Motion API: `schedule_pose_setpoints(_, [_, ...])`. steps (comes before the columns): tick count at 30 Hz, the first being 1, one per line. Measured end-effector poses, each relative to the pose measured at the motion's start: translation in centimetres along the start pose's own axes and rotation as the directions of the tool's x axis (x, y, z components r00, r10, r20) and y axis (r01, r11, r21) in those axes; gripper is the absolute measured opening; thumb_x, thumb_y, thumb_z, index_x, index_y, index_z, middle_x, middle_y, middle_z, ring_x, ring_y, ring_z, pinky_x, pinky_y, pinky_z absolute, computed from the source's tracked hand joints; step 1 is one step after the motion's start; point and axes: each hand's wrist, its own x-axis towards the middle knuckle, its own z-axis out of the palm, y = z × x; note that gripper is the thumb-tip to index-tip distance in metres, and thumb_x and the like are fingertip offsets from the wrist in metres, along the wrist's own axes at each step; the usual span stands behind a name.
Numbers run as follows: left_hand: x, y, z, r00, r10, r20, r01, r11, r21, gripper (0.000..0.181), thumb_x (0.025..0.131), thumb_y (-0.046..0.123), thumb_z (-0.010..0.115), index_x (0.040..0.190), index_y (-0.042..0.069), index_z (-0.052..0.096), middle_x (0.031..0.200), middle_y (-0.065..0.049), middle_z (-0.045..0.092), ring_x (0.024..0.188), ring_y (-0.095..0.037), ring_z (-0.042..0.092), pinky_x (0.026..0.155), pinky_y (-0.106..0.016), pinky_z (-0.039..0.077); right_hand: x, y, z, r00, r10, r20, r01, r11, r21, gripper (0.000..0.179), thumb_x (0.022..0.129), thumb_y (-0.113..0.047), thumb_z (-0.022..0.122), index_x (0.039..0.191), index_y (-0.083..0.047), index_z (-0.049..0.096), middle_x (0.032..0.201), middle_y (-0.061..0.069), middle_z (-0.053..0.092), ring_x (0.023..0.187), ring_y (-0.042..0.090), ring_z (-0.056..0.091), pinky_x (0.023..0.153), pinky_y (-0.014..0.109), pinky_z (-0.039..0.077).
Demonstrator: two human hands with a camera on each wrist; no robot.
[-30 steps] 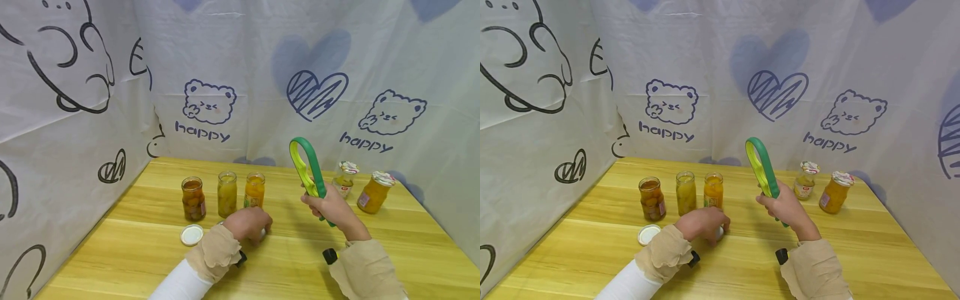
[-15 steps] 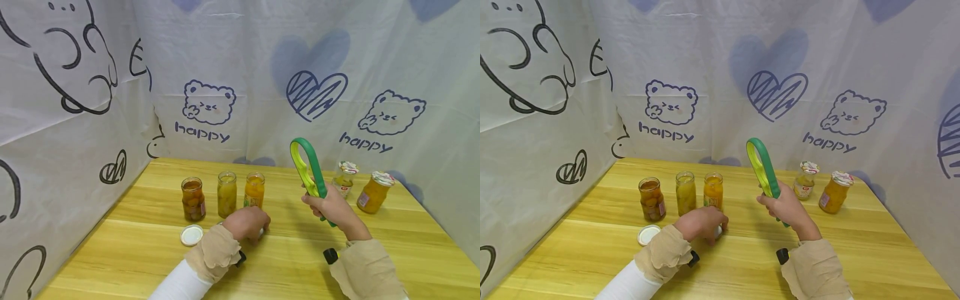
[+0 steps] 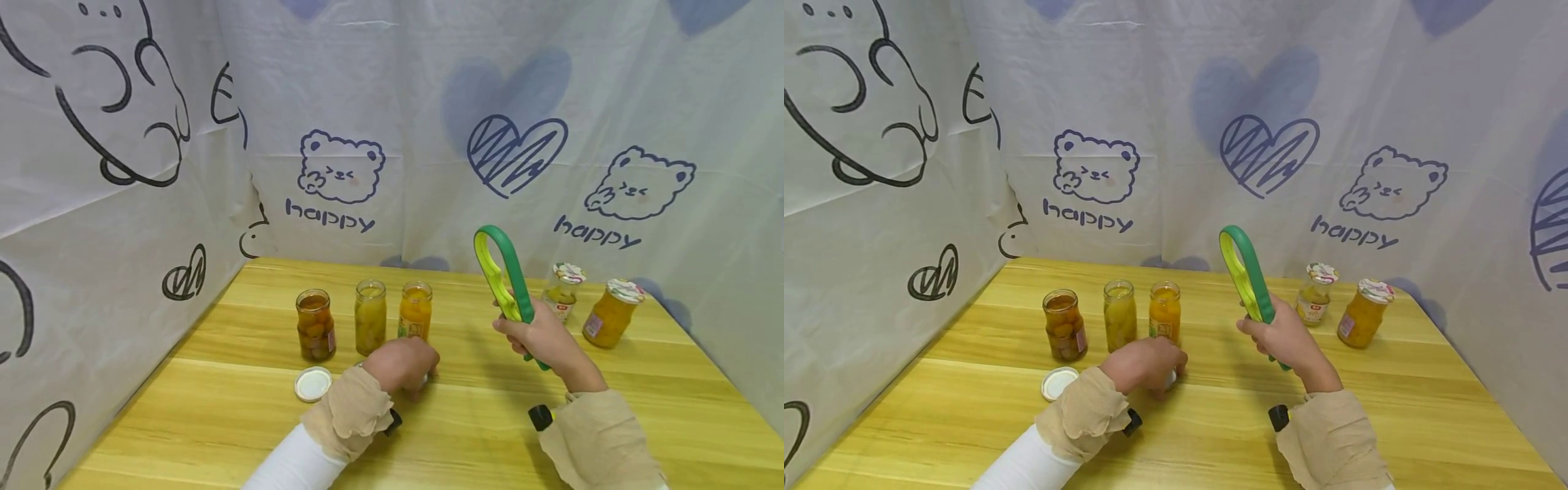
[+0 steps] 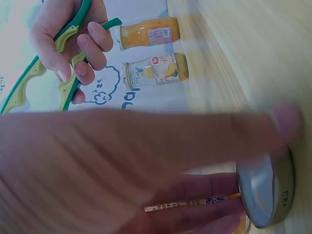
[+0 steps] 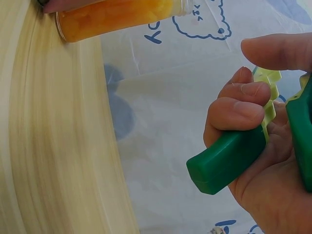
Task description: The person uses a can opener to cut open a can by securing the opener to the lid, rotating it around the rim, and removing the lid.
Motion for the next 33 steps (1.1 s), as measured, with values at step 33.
schedule_pose_setpoints(33, [0.53,0.6,-0.12,0.987,0.113,-0.113,-0.117,0.993,-0.024,0.03,0.092,0.047,0.074,0.102,0.019,0.071,0.098,0.005,0.07,0.08,-0.007,0.061,0.069,-0.029,0.053,-0.44,-0.01,-0.77,1.0,-0.002,-0.01,0.002,1.0,-0.001,0.029,0.099,-0.015,0.064,0.114,0.004,0.05,0.062,0.0,0.046,0.051,0.013,0.043,0.05,0.03,0.042])
